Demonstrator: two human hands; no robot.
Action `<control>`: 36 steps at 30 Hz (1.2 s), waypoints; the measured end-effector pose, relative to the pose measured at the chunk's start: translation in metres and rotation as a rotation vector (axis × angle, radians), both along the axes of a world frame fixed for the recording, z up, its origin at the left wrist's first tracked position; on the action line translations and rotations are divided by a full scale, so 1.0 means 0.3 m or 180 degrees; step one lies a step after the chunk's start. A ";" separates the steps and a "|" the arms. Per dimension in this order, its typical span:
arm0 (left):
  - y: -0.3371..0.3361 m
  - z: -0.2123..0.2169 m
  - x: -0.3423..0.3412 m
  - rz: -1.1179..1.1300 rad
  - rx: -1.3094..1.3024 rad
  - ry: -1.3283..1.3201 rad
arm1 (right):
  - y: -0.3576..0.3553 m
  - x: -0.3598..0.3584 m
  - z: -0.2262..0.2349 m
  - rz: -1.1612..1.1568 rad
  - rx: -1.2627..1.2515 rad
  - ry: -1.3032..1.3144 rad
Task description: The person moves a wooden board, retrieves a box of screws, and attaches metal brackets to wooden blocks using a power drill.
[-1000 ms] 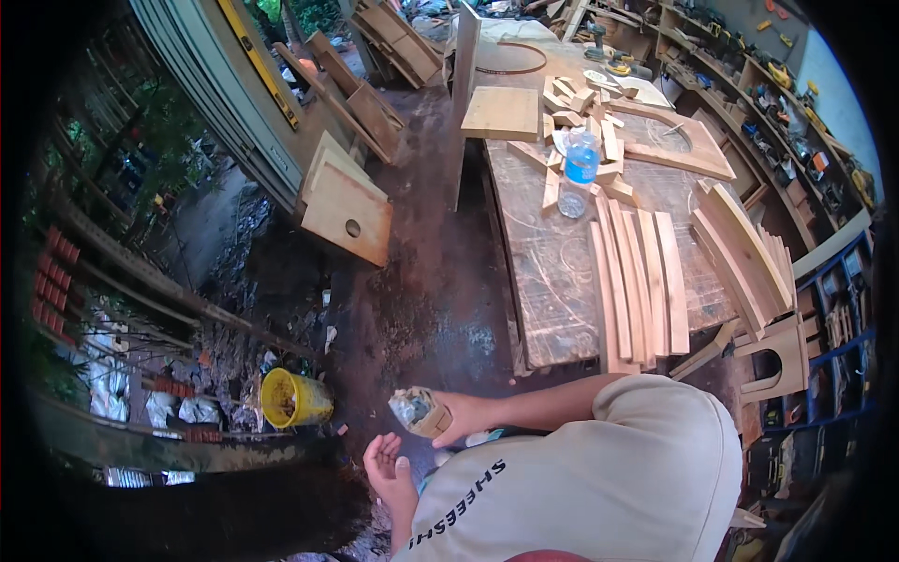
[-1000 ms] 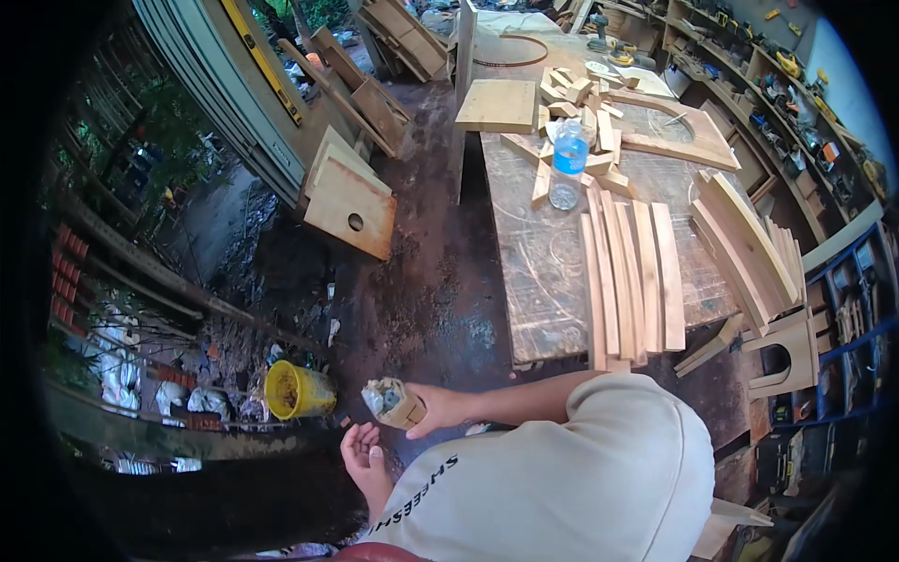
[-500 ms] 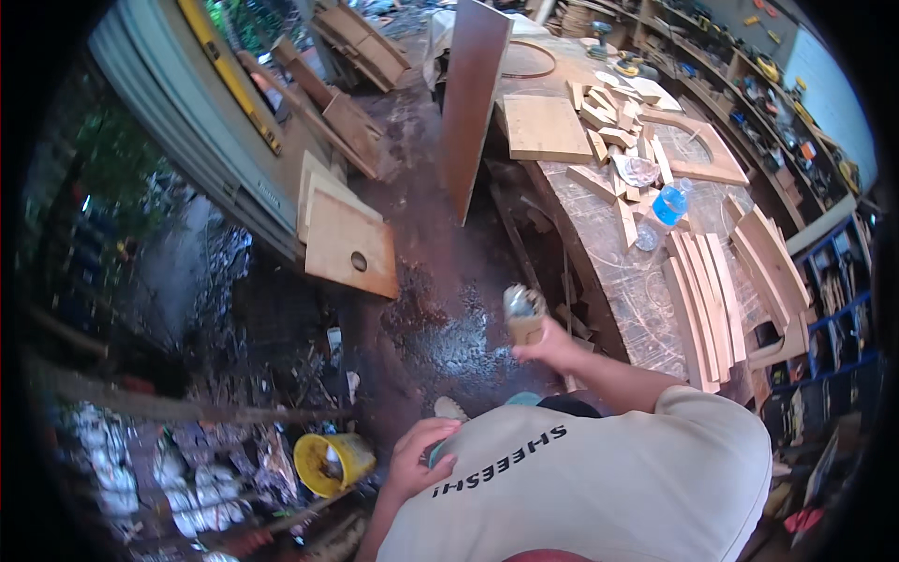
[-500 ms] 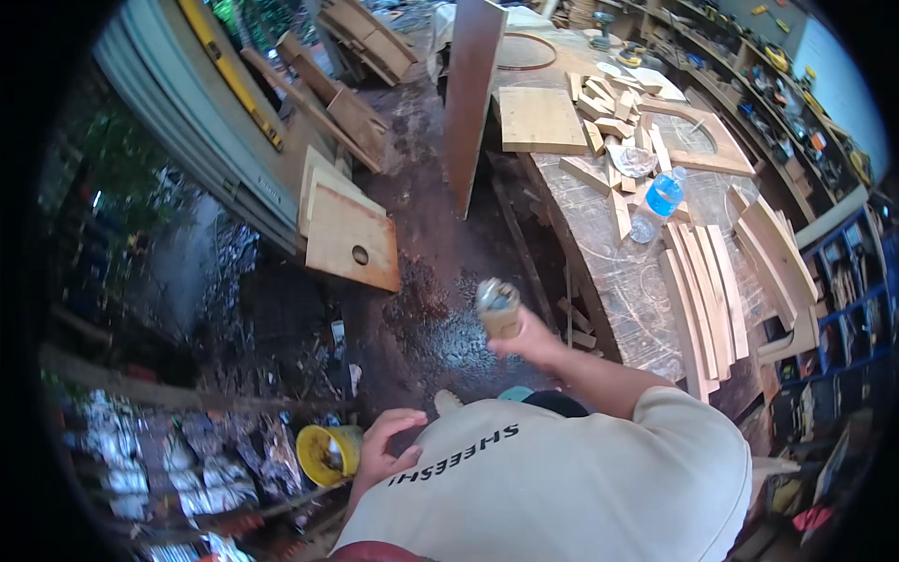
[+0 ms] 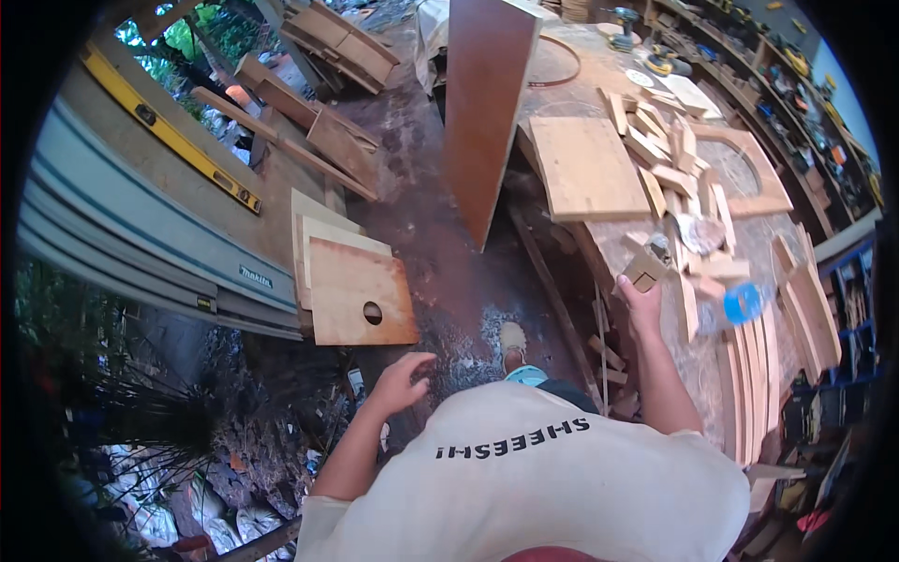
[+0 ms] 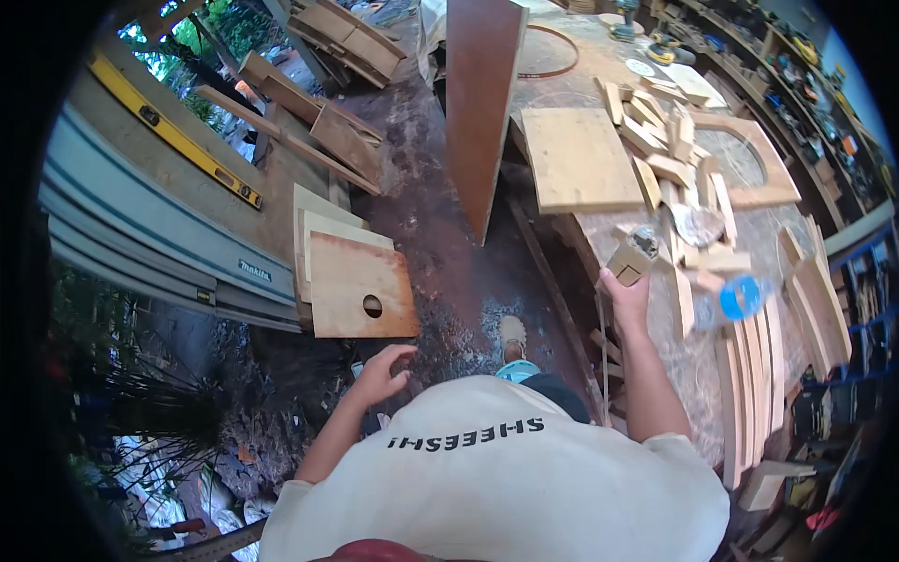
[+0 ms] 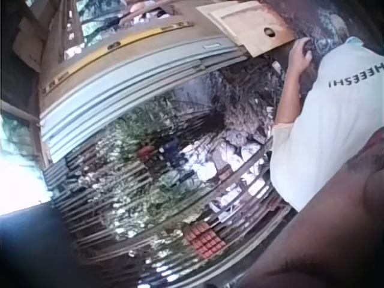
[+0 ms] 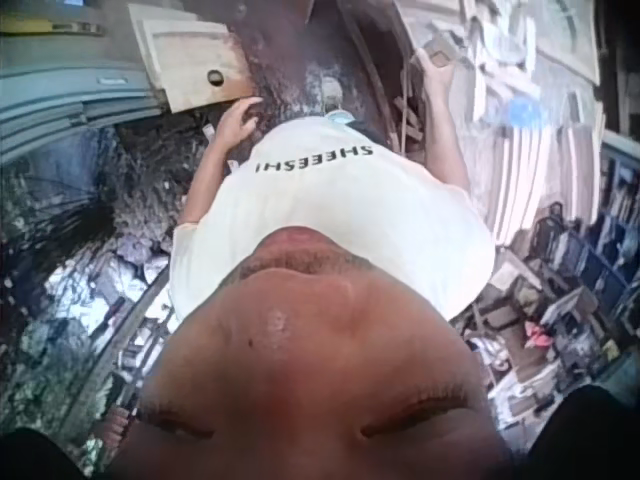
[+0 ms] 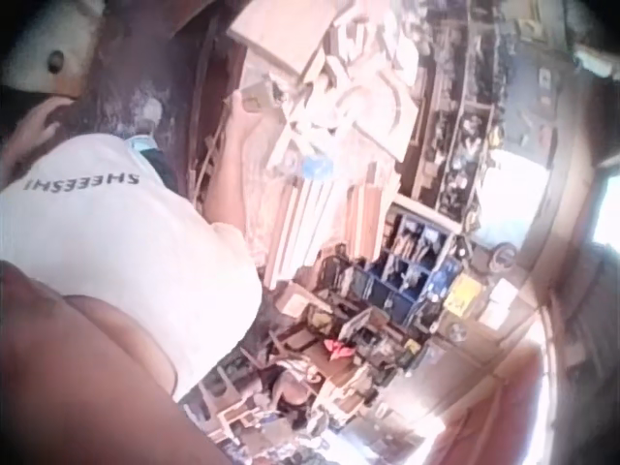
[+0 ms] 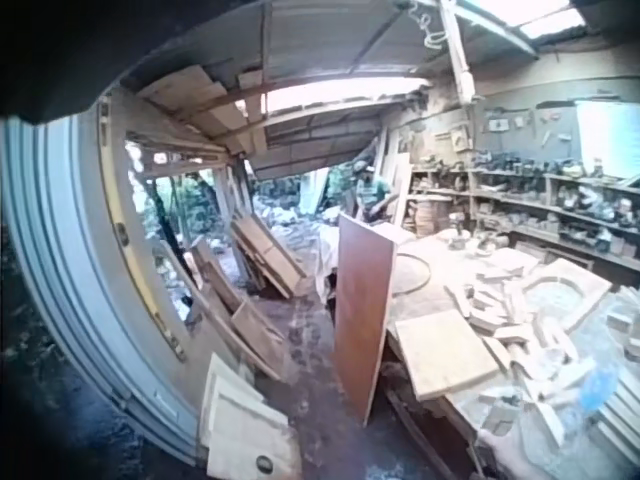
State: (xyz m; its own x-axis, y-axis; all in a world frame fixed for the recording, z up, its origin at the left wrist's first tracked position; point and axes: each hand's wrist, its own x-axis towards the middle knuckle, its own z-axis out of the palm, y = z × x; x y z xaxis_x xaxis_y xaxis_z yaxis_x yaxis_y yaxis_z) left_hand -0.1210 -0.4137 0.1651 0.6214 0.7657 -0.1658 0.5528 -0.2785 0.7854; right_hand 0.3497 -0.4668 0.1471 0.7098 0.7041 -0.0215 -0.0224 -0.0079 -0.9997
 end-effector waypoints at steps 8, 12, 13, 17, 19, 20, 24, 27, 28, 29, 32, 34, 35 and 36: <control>0.416 -0.502 -0.242 0.1291 -0.0904 0.0366 | 0.647 0.212 0.089 -0.0088 0.0076 -0.0438; 0.628 -0.639 -0.361 0.1675 -0.1746 0.0598 | 0.814 0.257 0.081 -0.0260 -0.0625 -0.1595; 0.709 -0.638 -0.354 0.1464 -0.1561 0.0933 | 0.821 0.277 0.056 -0.0379 -0.1082 -0.2236; 1.105 -0.683 -0.276 0.1266 -0.1957 0.0606 | 0.829 0.314 0.005 -0.0841 -0.2456 -0.2828; 1.316 -0.772 -0.275 0.0784 -0.1470 0.0473 | 0.916 0.307 0.008 -0.0929 -0.2990 -0.2800; 1.440 -0.824 -0.284 0.0206 -0.0993 0.0430 | 0.957 0.282 0.050 -0.0911 -0.3394 -0.2720; 1.956 -1.039 -0.273 0.0163 -0.1592 -0.0791 | 1.245 0.226 0.104 -0.0792 -0.1931 -0.2988; 2.374 -0.737 -0.051 0.0194 -0.0908 0.0075 | 1.584 0.120 0.246 -0.0480 -0.0762 -0.2036; 2.499 -0.568 0.077 -0.0088 -0.0460 -0.0003 | 1.678 0.100 0.271 -0.0636 -0.0556 -0.1741; 2.620 -0.449 0.158 -0.0195 -0.0256 -0.0014 | 1.772 0.119 0.278 -0.0748 -0.0215 -0.1473; 2.949 -0.270 0.358 -0.0171 -0.0184 -0.0937 | 2.001 0.189 0.226 -0.1261 0.0105 -0.0934; 3.102 -0.103 0.480 -0.0173 -0.0235 -0.0957 | 2.053 0.186 0.202 -0.1551 0.0158 -0.0681; 3.159 -0.071 0.511 -0.0139 -0.0164 -0.1219 | 2.111 0.109 0.258 -0.1719 0.0410 -0.0438; 3.195 -0.019 0.570 -0.0234 -0.0118 -0.1553 | 2.094 0.108 0.240 -0.1816 0.0624 -0.0354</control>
